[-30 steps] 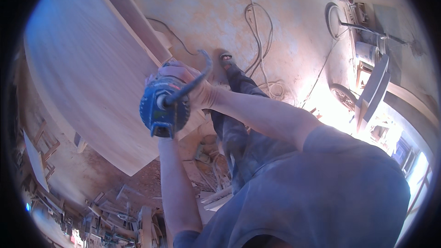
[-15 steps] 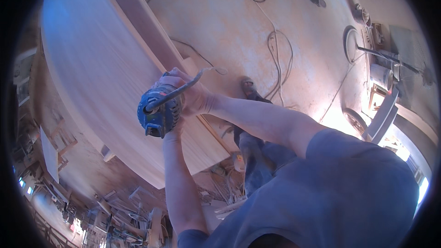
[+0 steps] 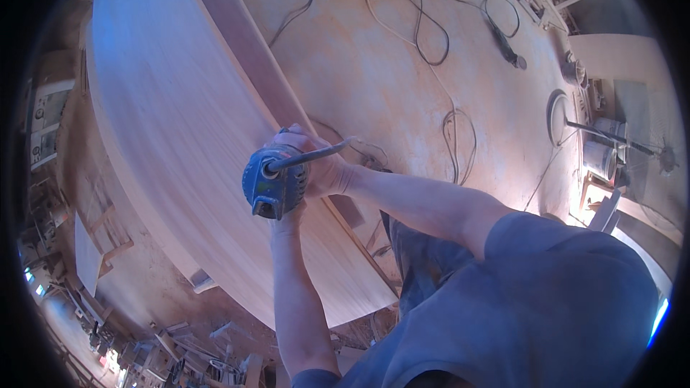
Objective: The person uses a wood router to shape the edges of a long wood panel and later picks up the panel to check the progress.
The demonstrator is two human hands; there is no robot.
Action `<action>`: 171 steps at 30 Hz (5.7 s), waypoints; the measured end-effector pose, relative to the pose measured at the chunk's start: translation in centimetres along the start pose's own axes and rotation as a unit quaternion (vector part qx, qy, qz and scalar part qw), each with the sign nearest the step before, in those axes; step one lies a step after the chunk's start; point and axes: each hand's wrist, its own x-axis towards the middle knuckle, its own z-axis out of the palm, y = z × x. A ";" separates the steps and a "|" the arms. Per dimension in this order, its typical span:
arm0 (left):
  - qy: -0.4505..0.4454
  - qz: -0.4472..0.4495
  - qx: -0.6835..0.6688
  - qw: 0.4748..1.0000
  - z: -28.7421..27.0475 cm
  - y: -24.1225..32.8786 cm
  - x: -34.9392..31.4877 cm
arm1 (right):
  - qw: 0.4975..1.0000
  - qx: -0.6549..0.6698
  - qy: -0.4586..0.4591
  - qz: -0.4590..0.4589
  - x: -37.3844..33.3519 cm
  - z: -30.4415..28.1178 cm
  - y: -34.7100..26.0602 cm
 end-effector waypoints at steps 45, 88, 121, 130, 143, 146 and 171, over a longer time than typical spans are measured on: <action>0.007 -0.008 0.069 0.998 -14.1 -12.2 64.7 | 0.996 0.045 -0.042 0.068 58.5 -1.8 34.5; -0.063 -0.069 0.111 0.989 -23.2 -22.1 105.0 | 0.998 0.061 0.020 0.023 95.8 -1.9 56.1; 0.107 -0.048 -0.007 0.993 -32.0 -24.4 145.8 | 0.990 0.135 -0.036 0.010 130.4 -3.9 78.1; 0.096 -0.037 0.067 0.992 -33.9 -25.7 152.2 | 0.983 0.103 -0.151 0.010 137.0 -4.2 82.3; 0.372 -0.270 0.337 0.822 -35.3 -29.5 145.5 | 0.976 0.036 0.011 0.217 148.5 -5.5 82.9; 0.313 -0.362 0.387 0.788 -35.1 -29.9 142.3 | 0.982 0.061 -0.060 0.169 147.7 -6.9 83.3; 0.378 -0.330 0.325 0.801 -35.8 -28.8 143.1 | 0.861 0.279 -0.423 0.051 147.8 -6.1 89.1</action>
